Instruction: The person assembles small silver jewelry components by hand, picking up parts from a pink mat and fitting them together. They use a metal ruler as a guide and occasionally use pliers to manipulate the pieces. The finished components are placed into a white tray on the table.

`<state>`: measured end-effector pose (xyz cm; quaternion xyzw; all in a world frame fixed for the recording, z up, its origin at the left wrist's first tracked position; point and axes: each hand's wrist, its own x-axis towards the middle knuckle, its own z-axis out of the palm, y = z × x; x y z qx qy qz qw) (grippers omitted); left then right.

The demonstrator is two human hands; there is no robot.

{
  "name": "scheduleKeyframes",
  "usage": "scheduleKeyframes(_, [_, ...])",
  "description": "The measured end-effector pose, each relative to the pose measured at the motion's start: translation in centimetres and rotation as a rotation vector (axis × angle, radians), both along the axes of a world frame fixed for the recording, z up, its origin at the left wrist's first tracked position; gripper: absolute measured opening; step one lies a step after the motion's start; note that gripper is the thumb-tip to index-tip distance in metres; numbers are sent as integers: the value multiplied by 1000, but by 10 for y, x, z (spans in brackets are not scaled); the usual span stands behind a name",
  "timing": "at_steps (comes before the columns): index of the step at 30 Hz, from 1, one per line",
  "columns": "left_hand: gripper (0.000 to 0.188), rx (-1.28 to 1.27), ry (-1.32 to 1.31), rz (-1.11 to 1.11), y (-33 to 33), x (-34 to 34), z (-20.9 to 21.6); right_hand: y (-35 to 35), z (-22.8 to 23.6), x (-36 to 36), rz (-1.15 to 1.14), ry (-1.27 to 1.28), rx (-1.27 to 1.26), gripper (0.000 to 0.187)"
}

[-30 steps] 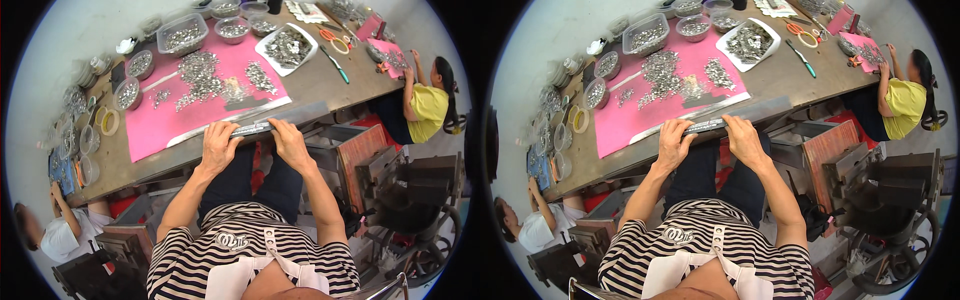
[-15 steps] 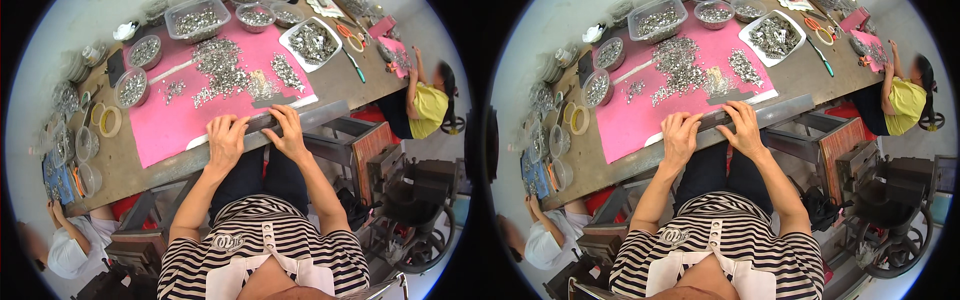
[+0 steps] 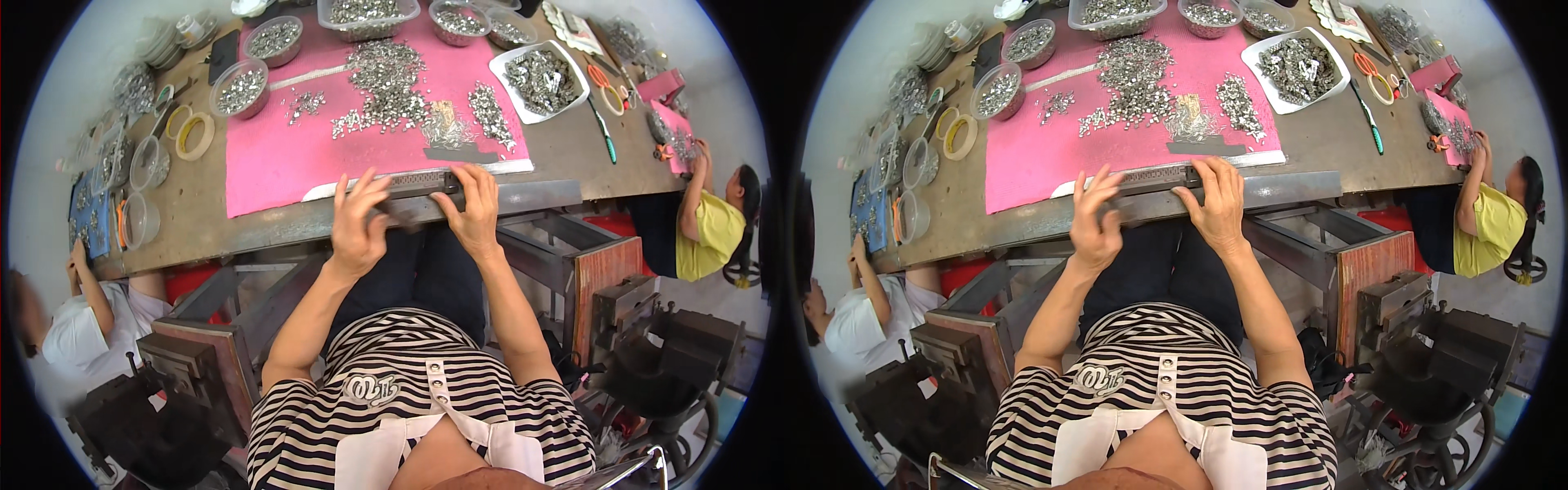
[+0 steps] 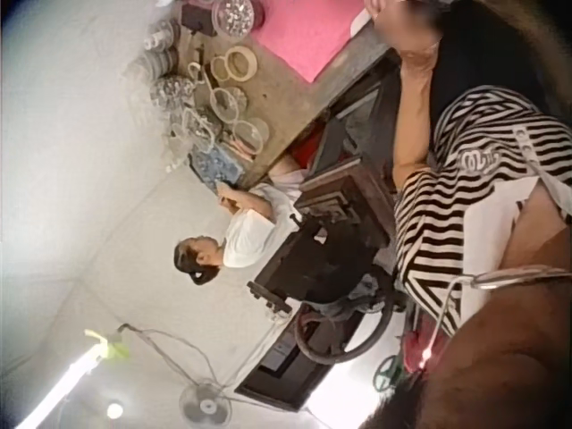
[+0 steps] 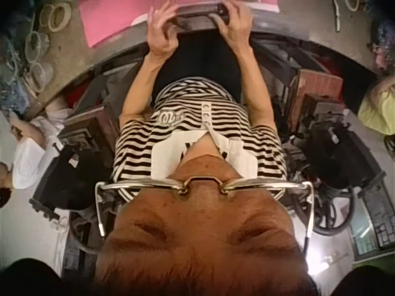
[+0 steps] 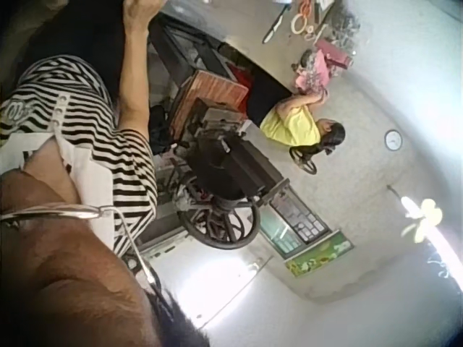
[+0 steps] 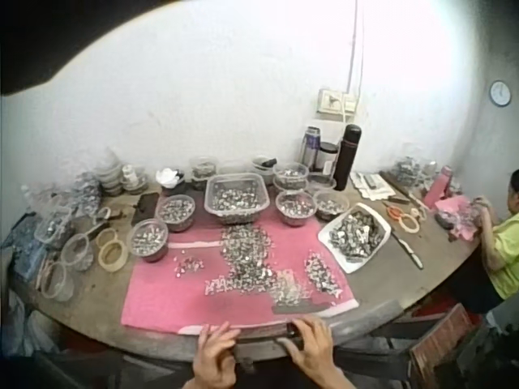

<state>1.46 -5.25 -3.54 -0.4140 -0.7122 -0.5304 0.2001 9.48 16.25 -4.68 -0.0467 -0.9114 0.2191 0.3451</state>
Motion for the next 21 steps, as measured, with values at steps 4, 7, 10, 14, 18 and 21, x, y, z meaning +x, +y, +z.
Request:
scheduleKeyframes(4, [27, 240, -460, 122, -45, 18, -2, -1, -1, -1, -1, 20, 19, 56])
scheduleKeyframes(7, [29, 375, -915, 109, -67, 13, 1, -1, 1, -1, -13, 31, 30, 54])
scheduleKeyframes(10, [27, 285, -1192, 31, -81, 4, 3, -2, 2, 0, -19, 32, 33, 54])
scheduleKeyframes(14, [23, 162, -1212, -113, -65, 3, 8, -2, 1, 0, -17, 29, 41, 54])
scheduleKeyframes(18, [12, -78, -522, 107, -25, 15, 18, -2, 1, 1, -12, 12, 40, 54])
scheduleKeyframes(21, [21, -166, -41, 239, -8, -3, 24, -3, 3, 1, 1, 3, 16, 52])
